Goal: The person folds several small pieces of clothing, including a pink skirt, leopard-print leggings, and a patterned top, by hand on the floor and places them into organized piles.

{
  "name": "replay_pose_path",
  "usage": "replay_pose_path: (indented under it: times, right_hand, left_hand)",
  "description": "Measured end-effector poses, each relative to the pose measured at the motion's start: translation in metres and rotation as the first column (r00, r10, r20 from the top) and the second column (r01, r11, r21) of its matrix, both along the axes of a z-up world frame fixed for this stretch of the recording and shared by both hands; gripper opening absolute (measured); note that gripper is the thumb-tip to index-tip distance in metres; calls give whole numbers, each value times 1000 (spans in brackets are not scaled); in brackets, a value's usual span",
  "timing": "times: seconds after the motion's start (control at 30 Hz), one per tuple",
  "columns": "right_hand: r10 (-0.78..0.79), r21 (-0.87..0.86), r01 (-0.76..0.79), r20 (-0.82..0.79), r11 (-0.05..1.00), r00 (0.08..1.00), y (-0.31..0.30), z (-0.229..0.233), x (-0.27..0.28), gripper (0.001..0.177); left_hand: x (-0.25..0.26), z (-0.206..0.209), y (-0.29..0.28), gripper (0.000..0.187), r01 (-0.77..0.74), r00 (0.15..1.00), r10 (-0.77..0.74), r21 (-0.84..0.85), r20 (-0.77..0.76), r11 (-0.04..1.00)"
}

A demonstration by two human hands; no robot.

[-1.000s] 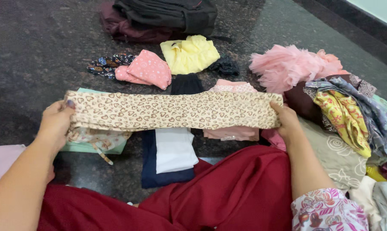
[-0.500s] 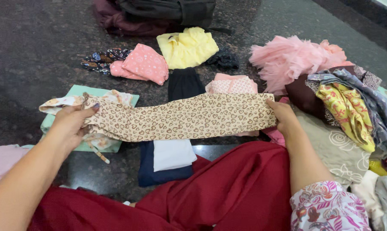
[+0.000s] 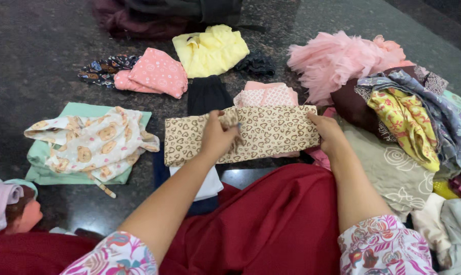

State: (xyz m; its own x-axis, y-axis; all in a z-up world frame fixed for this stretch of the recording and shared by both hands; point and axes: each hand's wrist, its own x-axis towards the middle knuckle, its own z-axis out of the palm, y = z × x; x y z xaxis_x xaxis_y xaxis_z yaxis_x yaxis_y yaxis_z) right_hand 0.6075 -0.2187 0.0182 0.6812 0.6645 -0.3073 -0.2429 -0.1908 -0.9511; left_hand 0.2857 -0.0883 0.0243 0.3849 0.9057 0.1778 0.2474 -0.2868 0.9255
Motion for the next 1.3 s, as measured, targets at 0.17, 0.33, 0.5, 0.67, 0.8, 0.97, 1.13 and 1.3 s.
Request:
replay_pose_path:
  times: [0.17, 0.33, 0.5, 0.67, 0.8, 0.97, 1.13, 1.3]
  right_hand:
    - [20, 29, -19, -60, 999, 998, 2, 6, -5, 32]
    - [96, -52, -94, 36, 994, 995, -1, 36, -27, 30]
    - [70, 19, -74, 157, 997, 985, 1, 74, -69, 26]
    - [160, -153, -72, 696, 986, 700, 33, 113, -144, 30]
    - [311, -272, -152, 809, 950, 499, 74, 107, -225, 36]
    - [612, -56, -630, 313, 775, 726, 94, 59, -284, 44]
    - [415, -303, -292, 525, 907, 743, 81, 23, -197, 39]
    - [399, -392, -317, 145, 864, 906, 87, -16, -157, 42]
  left_hand:
    - [-33, -19, -29, 53, 216, 954, -122, 346, -272, 913]
    - [-116, -1, -16, 31, 277, 935, -203, 242, -291, 930]
    - [-167, 10, 11, 28, -12, 988, -43, -351, -149, 936]
    - [-142, -38, 33, 40, 317, 870, -38, -498, 492, 807]
    - [-131, -49, 45, 48, 429, 805, 57, -646, 590, 631]
    - [-150, -33, 52, 48, 431, 771, 195, -721, 607, 543]
    - [-148, -42, 50, 37, 366, 846, -20, -553, 532, 748]
    - [-144, -46, 52, 35, 305, 851, 91, -628, 516, 716]
